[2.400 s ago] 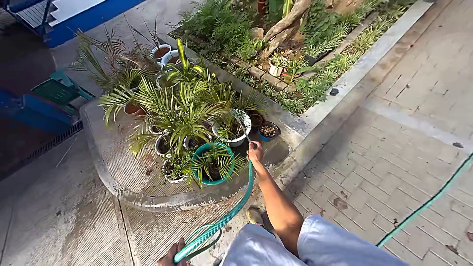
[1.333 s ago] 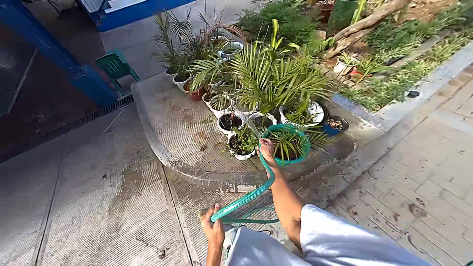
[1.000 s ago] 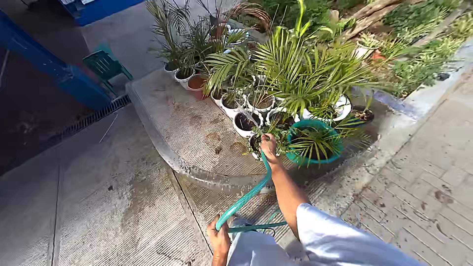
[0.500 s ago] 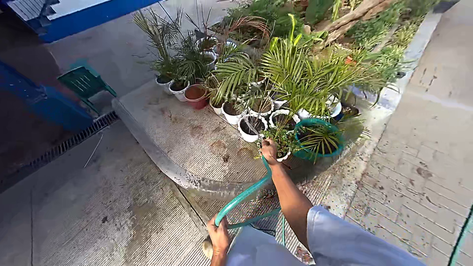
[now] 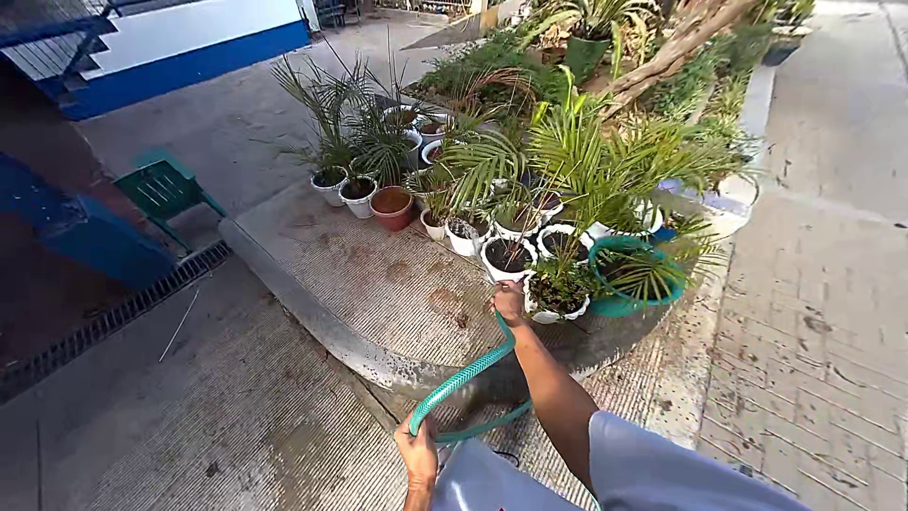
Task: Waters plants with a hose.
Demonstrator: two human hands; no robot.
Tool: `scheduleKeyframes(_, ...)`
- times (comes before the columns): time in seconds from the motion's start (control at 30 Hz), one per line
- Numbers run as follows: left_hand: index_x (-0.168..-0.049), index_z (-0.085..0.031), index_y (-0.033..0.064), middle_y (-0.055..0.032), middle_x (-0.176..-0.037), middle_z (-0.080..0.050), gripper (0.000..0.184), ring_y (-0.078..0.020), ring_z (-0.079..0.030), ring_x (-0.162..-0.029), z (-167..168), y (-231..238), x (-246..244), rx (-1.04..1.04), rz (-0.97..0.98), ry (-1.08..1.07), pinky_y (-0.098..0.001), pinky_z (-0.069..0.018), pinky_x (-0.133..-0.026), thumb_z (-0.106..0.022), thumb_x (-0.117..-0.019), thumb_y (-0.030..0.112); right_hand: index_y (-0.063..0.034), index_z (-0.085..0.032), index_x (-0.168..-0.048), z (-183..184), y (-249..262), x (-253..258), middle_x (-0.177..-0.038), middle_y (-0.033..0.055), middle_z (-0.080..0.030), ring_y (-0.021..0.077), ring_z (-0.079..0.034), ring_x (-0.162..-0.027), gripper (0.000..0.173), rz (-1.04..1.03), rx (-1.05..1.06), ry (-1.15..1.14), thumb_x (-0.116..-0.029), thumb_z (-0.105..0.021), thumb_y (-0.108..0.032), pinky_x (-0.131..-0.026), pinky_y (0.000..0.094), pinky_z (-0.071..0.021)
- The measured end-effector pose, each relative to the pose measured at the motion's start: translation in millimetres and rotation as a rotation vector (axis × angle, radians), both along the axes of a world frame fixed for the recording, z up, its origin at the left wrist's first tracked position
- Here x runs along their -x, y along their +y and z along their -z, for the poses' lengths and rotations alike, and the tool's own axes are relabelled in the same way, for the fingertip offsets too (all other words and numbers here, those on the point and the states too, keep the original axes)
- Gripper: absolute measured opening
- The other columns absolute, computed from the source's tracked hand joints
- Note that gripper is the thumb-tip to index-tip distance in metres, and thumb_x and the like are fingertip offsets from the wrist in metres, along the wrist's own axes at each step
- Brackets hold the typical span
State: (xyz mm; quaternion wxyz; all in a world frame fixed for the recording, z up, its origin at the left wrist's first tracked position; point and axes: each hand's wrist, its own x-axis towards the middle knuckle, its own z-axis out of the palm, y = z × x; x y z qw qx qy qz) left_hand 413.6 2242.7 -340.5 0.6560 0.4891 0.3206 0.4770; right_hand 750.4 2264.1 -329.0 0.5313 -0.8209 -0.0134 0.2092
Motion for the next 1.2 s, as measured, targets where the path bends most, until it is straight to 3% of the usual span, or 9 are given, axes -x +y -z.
scheduleKeyframes(0.27, -0.06, -0.058, 0.0198, 0.0115, -0.048, -0.047, 0.036, 0.0002, -0.043, -0.041, 26, 129, 1, 0.056, 0.107, 0.068, -0.0192, -0.0391, -0.043, -0.05, -0.094, 0.009, -0.0037, -0.055, -0.138, 43, 113, -19, -0.087, 0.0169, -0.066, 0.0217, -0.064, -0.062, 0.036, 0.04, 0.009, 0.006, -0.1101, -0.048, -0.025, -0.063, 0.0379, -0.0568)
scheduleKeyframes(0.4, -0.06, -0.058, 0.02, 0.0116, -0.047, -0.046, 0.037, 0.0004, -0.043, -0.041, 30, 193, -11, 0.109, 0.17, 0.104, -0.0194, -0.0379, -0.043, -0.051, -0.0945, 0.01, -0.0056, -0.053, -0.142, 54, 168, -37, -0.096, 0.0188, -0.066, 0.0244, -0.065, -0.068, 0.038, 0.073, 0.052, 0.06, -0.1108, -0.046, -0.026, -0.066, 0.0411, -0.0574)
scheduleKeyframes(0.5, -0.06, -0.059, 0.0205, 0.012, -0.047, -0.046, 0.036, 0.0005, -0.043, -0.041, 29, 228, -19, 0.125, 0.206, 0.116, -0.0194, -0.0375, -0.043, -0.052, -0.0951, 0.012, -0.0064, -0.052, -0.143, 69, 199, -45, -0.093, 0.0167, -0.066, 0.0207, -0.063, -0.062, 0.038, 0.081, 0.062, 0.088, -0.1093, -0.048, -0.025, -0.062, 0.0379, -0.0568)
scheduleKeyframes(0.7, -0.062, -0.059, 0.0193, 0.0108, -0.048, -0.046, 0.035, -0.0005, -0.042, -0.041, 11, 308, -48, 0.103, 0.305, 0.147, -0.0198, -0.0377, -0.043, -0.056, -0.0964, 0.016, -0.0035, -0.053, -0.141, 55, 254, -60, -0.088, 0.0135, -0.064, 0.0163, -0.059, -0.058, 0.039, 0.159, -0.008, 0.087, -0.1108, -0.047, -0.026, -0.058, 0.0334, -0.0546)
scheduleKeyframes(0.83, -0.062, -0.061, 0.0196, 0.0117, -0.048, -0.047, 0.035, 0.0001, -0.043, -0.042, -4, 363, -72, 0.112, 0.348, 0.158, -0.0197, -0.0394, -0.044, -0.056, -0.0962, 0.014, -0.0071, -0.053, -0.142, 55, 288, -85, -0.093, 0.0175, -0.066, 0.0245, -0.064, -0.066, 0.039, 0.33, 0.014, 0.049, -0.1113, -0.044, -0.029, -0.065, 0.0424, -0.057)
scheduleKeyframes(0.93, -0.062, -0.061, 0.0203, 0.0122, -0.049, -0.049, 0.035, 0.0008, -0.045, -0.042, -5, 418, -96, 0.115, 0.386, 0.125, -0.0194, -0.0396, -0.045, -0.058, -0.0965, 0.017, -0.0036, -0.054, -0.141, 59, 322, -104, -0.095, 0.0201, -0.068, 0.028, -0.067, -0.07, 0.039, 0.35, 0.053, 0.021, -0.1119, -0.042, -0.027, -0.07, 0.0452, -0.0579)
scheduleKeyframes(1.07, -0.066, -0.062, 0.0204, 0.0138, -0.052, -0.05, 0.032, 0.0012, -0.047, -0.045, -7, 500, -139, 0.086, 0.549, 0.146, -0.0187, -0.0427, -0.048, -0.059, -0.0974, 0.021, -0.0014, -0.055, -0.139, 62, 372, -137, -0.096, 0.021, -0.068, 0.0283, -0.068, -0.07, 0.039, 0.362, 0.104, -0.031, -0.111, -0.044, -0.026, -0.07, 0.0455, -0.0589)
scheduleKeyframes(1.2, -0.065, -0.061, 0.0209, 0.0144, -0.051, -0.049, 0.032, 0.0027, -0.045, -0.044, -24, 576, -187, 0.182, 0.722, 0.146, -0.0172, -0.0397, -0.046, -0.06, -0.0974, 0.024, 0.0011, -0.055, -0.137, 33, 412, -166, -0.101, 0.0225, -0.068, 0.0277, -0.067, -0.072, 0.039, 0.443, 0.157, -0.022, -0.1105, -0.045, -0.025, -0.072, 0.0449, -0.058)
